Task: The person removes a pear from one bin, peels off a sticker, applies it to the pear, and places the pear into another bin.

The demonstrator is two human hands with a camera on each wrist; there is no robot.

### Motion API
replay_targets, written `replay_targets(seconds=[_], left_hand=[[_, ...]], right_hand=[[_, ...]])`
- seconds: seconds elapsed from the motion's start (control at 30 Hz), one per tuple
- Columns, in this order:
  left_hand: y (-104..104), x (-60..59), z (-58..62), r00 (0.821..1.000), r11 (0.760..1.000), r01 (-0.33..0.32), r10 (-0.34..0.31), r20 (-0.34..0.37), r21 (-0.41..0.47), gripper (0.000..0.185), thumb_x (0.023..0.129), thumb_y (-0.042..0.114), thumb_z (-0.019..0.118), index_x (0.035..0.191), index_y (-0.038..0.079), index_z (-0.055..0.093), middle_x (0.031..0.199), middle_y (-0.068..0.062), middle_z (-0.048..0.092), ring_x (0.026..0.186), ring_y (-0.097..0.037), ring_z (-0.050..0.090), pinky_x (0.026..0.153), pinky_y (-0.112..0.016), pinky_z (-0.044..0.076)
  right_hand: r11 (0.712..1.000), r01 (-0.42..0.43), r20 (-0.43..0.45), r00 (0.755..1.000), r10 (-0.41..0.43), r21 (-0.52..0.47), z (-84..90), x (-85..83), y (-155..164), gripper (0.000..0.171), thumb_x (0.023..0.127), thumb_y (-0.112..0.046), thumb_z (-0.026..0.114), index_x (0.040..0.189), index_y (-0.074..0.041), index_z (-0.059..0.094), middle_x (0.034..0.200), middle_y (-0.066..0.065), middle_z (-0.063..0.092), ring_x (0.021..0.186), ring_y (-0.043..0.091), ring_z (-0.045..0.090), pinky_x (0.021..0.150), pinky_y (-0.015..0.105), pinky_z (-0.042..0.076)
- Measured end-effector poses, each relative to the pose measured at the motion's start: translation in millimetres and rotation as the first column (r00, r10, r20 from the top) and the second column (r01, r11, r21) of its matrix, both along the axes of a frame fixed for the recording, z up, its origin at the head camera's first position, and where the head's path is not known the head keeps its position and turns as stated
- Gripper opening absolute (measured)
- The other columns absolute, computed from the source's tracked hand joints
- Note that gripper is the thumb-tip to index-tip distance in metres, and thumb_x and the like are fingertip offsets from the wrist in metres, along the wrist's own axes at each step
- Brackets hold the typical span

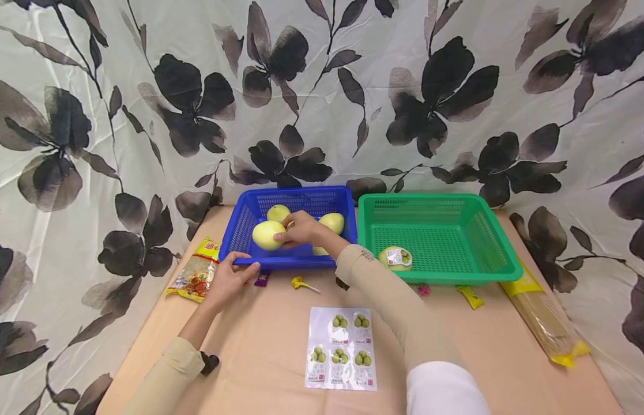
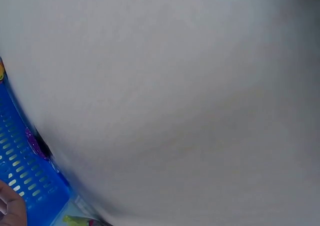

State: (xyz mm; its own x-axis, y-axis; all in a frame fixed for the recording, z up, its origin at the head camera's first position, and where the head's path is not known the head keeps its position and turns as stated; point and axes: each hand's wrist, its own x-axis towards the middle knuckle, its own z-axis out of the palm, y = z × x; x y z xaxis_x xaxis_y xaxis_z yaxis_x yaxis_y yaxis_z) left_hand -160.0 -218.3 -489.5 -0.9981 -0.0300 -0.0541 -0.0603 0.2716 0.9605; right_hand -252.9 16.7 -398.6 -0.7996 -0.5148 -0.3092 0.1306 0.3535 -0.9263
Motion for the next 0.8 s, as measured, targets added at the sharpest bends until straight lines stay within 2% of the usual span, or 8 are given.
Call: replay_targets(seconds=[0.2,0.37,0.43,0.6,0.7,0.8], left_hand=[[-1,0.7,-1.3,1.000,0.999,0.005,-0.005,0.004,-0.033,0.044,0.098,0.022,0.074,0.128,0.001,0.049,0.080,-0.007,0.066,0.065,-0.017,0.061,0.060,-0.031,0.053],[-2,-1.2,1.9,1.000,0.999,0.014,-0.014,-0.001,-0.030,0.045,0.098,0.021,0.074,0.129,0.001,0.049,0.077,-0.006,0.065,0.065,-0.020,0.061,0.060,-0.034,0.054],[-2,-1.5,3.2,1.000,0.999,0.013,-0.013,-0.009,-0.037,0.043,0.098,0.021,0.075,0.127,0.001,0.049,0.075,-0.004,0.064,0.064,-0.019,0.061,0.060,-0.035,0.054],[-3,-2.9,2.5,1.000,0.999,0.014,-0.015,-0.013,-0.051,0.043,0.098,0.022,0.075,0.127,0.002,0.050,0.074,-0.004,0.064,0.061,-0.013,0.058,0.058,-0.031,0.051],[-3,-3.2,1.2,1.000,0.998,0.014,-0.015,-0.008,-0.056,0.044,0.098,0.023,0.075,0.128,0.002,0.050,0.075,-0.004,0.065,0.060,-0.012,0.058,0.058,-0.030,0.050],[-3,-2.6,0.1,1.000,0.998,0.011,-0.011,0.001,-0.059,0.045,0.098,0.025,0.075,0.128,0.002,0.051,0.076,-0.005,0.066,0.063,-0.014,0.059,0.060,-0.032,0.052]], right_hand=[[0.999,0.025,-0.019,0.999,-0.026,-0.048,19.9,26.7,33,0.060,0.097,-0.011,0.074,0.148,0.001,0.048,0.140,0.025,0.060,0.117,0.040,0.071,0.086,0.033,0.063],[0.993,0.049,-0.010,0.999,-0.050,-0.108,27.3,53.3,64,0.058,0.097,-0.007,0.073,0.148,0.002,0.047,0.143,0.026,0.058,0.110,0.033,0.074,0.090,0.039,0.062],[0.990,0.059,-0.003,0.998,-0.060,-0.127,24.2,62.1,75,0.058,0.097,-0.007,0.073,0.148,0.002,0.048,0.143,0.026,0.058,0.109,0.028,0.074,0.092,0.041,0.061],[0.987,0.086,0.011,0.996,-0.085,-0.135,8.5,82.1,99,0.056,0.097,-0.012,0.075,0.147,-0.002,0.050,0.140,0.023,0.060,0.114,0.029,0.072,0.093,0.041,0.061],[0.993,0.077,-0.051,0.995,-0.082,-0.092,-2.8,94.6,111,0.056,0.096,-0.018,0.077,0.145,-0.004,0.053,0.139,0.021,0.062,0.122,0.027,0.067,0.095,0.036,0.060],[0.990,0.078,-0.055,0.995,-0.085,-0.117,-15.7,108.3,121,0.059,0.096,-0.019,0.077,0.146,-0.002,0.052,0.141,0.022,0.060,0.125,0.028,0.065,0.098,0.038,0.059]])
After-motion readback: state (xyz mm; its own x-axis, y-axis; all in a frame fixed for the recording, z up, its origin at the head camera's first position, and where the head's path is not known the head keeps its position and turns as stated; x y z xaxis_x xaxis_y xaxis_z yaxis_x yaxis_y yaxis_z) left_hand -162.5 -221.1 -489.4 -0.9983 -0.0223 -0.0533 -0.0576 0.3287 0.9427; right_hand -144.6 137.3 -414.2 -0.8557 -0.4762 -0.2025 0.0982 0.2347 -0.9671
